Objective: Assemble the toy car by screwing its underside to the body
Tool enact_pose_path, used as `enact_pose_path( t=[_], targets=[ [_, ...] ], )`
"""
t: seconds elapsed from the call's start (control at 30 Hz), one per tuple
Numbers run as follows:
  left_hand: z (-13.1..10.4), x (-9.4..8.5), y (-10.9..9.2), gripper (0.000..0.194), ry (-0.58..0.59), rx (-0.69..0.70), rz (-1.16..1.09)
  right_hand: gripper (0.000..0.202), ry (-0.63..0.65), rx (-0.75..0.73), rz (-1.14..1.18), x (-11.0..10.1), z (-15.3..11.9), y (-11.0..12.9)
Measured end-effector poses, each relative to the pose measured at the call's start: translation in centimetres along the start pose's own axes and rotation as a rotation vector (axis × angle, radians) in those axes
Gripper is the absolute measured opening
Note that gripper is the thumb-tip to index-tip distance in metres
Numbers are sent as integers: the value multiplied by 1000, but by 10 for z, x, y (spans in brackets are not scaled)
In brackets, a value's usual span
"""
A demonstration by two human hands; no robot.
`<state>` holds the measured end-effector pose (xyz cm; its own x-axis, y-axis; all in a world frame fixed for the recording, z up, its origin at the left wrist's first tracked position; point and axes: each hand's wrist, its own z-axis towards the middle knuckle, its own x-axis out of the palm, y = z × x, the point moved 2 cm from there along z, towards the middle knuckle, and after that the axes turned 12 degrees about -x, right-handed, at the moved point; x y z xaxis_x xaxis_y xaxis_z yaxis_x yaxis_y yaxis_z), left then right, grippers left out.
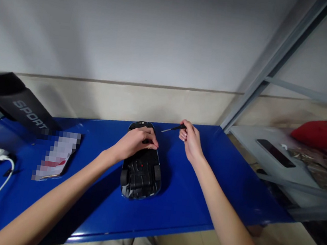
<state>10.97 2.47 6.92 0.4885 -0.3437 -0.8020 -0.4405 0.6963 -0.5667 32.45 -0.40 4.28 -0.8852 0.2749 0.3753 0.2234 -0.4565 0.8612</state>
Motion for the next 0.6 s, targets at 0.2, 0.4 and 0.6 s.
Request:
enact_pose_path(
  t=[0.2, 0.4, 0.6],
  targets=[
    [1, -1, -2, 18, 14, -51, 22, 23, 9, -6, -19, 0, -1, 1],
    [2, -3, -9, 17, -13, -71, 160, 23, 12, -19, -35, -1, -1, 1],
    [3, -4, -17, 18, -24, -78, 307, 21, 4, -27, -27, -2, -1, 2]
  ],
)
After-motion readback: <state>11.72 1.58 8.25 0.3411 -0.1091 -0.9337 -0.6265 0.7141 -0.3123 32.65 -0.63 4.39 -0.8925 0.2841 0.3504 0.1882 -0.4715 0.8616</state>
